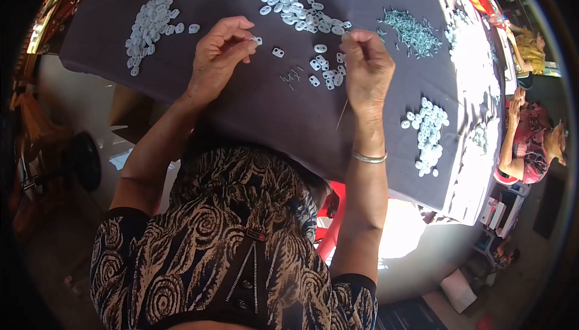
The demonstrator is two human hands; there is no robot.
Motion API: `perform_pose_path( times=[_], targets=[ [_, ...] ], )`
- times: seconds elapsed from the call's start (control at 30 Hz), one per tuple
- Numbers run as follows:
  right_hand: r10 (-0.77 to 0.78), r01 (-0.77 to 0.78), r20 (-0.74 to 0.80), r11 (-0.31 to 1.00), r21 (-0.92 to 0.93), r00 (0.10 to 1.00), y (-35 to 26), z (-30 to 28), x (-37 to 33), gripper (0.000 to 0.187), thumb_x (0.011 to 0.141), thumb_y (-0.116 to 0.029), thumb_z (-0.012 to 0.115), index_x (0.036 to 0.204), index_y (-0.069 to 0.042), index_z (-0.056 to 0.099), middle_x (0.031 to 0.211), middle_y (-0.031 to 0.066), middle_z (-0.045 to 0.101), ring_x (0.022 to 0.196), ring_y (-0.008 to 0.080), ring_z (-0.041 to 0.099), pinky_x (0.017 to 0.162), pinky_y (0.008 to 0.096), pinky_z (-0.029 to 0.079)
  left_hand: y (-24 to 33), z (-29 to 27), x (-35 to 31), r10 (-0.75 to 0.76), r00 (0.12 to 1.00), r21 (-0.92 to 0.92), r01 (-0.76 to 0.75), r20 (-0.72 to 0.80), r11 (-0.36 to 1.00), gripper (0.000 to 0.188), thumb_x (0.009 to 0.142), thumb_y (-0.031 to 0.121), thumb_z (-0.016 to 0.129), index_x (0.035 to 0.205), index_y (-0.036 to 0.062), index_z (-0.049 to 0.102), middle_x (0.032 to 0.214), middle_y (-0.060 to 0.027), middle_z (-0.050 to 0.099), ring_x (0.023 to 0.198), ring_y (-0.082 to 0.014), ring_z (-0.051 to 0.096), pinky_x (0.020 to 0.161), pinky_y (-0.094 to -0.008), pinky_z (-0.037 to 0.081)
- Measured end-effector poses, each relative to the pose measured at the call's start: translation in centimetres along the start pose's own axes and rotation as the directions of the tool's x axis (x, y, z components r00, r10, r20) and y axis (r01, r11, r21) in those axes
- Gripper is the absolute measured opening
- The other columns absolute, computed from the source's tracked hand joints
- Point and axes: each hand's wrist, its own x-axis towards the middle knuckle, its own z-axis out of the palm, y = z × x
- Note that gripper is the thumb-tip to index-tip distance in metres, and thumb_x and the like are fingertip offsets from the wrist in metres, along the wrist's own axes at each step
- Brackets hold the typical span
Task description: Assembling small white plastic components by stringing them together using a needle and thread at a shared table.
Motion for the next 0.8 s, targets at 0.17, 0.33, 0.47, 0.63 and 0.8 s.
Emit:
perform_pose_path(
  times=[0.17, 0.33, 0.47, 0.63, 0.8],
  targets=[
    [-0.028, 0.028, 0.003, 0.987, -0.161, 1.0, 0.5, -0.9, 0.6, 0.004, 0.088, -0.004, 0.062, 0.091, -0.002, 0.064, 0.077, -0.0026, 0.06, 0.063, 0.0027, 0.047, 0.056, 0.0177, 0.038, -0.4, 0.0, 0.0, -0.016, 1.0, 0.021, 0.016, -0.008, 1.0, 0.025, 0.087, 0.0, 0.061, 0.111, 0.0046, 0.056, 0.085, -0.0016, 0.059, 0.072, -0.0062, 0.054, 0.062, -0.0204, 0.046],
    [0.003, 0.049, 0.21, 0.969, -0.242, 0.978, -0.7, 0.6, -0.2, 0.005, 0.085, -0.003, 0.064, 0.089, 0.0, 0.066, 0.077, -0.0043, 0.06, 0.068, 0.0031, 0.05, 0.063, 0.0186, 0.041, -0.4, 0.3, 0.0, 0.0, 1.0, 0.047, 0.0, 0.002, 0.999, 0.025, 0.085, 0.002, 0.062, 0.109, 0.0057, 0.055, 0.082, 0.0006, 0.058, 0.069, -0.0027, 0.051, 0.059, -0.02, 0.047],
    [0.055, 0.069, 0.325, 0.932, -0.357, 0.944, -1.8, 2.0, -0.3, 0.005, 0.084, -0.003, 0.065, 0.088, -0.001, 0.066, 0.075, -0.0035, 0.061, 0.07, 0.0029, 0.052, 0.064, 0.0187, 0.043, -0.3, 0.3, -0.1, -0.038, 0.999, 0.055, 0.039, -0.021, 0.998, 0.026, 0.085, 0.002, 0.062, 0.11, 0.0057, 0.054, 0.082, 0.0005, 0.057, 0.068, -0.0027, 0.05, 0.059, -0.0198, 0.047],
    [0.097, 0.042, 0.337, 0.923, -0.384, 0.936, -1.4, 1.0, 0.3, 0.004, 0.083, -0.002, 0.066, 0.087, 0.0, 0.066, 0.077, -0.0024, 0.062, 0.069, 0.0034, 0.053, 0.064, 0.0197, 0.044, -0.1, 0.4, -0.3, -0.031, 1.0, 0.082, 0.031, -0.008, 0.996, 0.027, 0.086, 0.001, 0.061, 0.112, 0.0051, 0.054, 0.083, 0.0006, 0.058, 0.068, -0.0036, 0.051, 0.062, -0.0187, 0.044],
    [-0.002, 0.253, 0.479, 0.851, -0.46, 0.878, -1.0, 0.9, -0.7, 0.008, 0.08, 0.001, 0.066, 0.087, -0.001, 0.065, 0.074, 0.0006, 0.059, 0.066, 0.0078, 0.055, 0.06, 0.024, 0.044, -0.5, 0.5, -0.3, 0.033, 0.999, 0.112, -0.037, 0.032, 0.993, 0.027, 0.086, 0.001, 0.061, 0.111, 0.0054, 0.053, 0.082, 0.0019, 0.057, 0.067, -0.0018, 0.048, 0.06, -0.0176, 0.042]
  ],
)
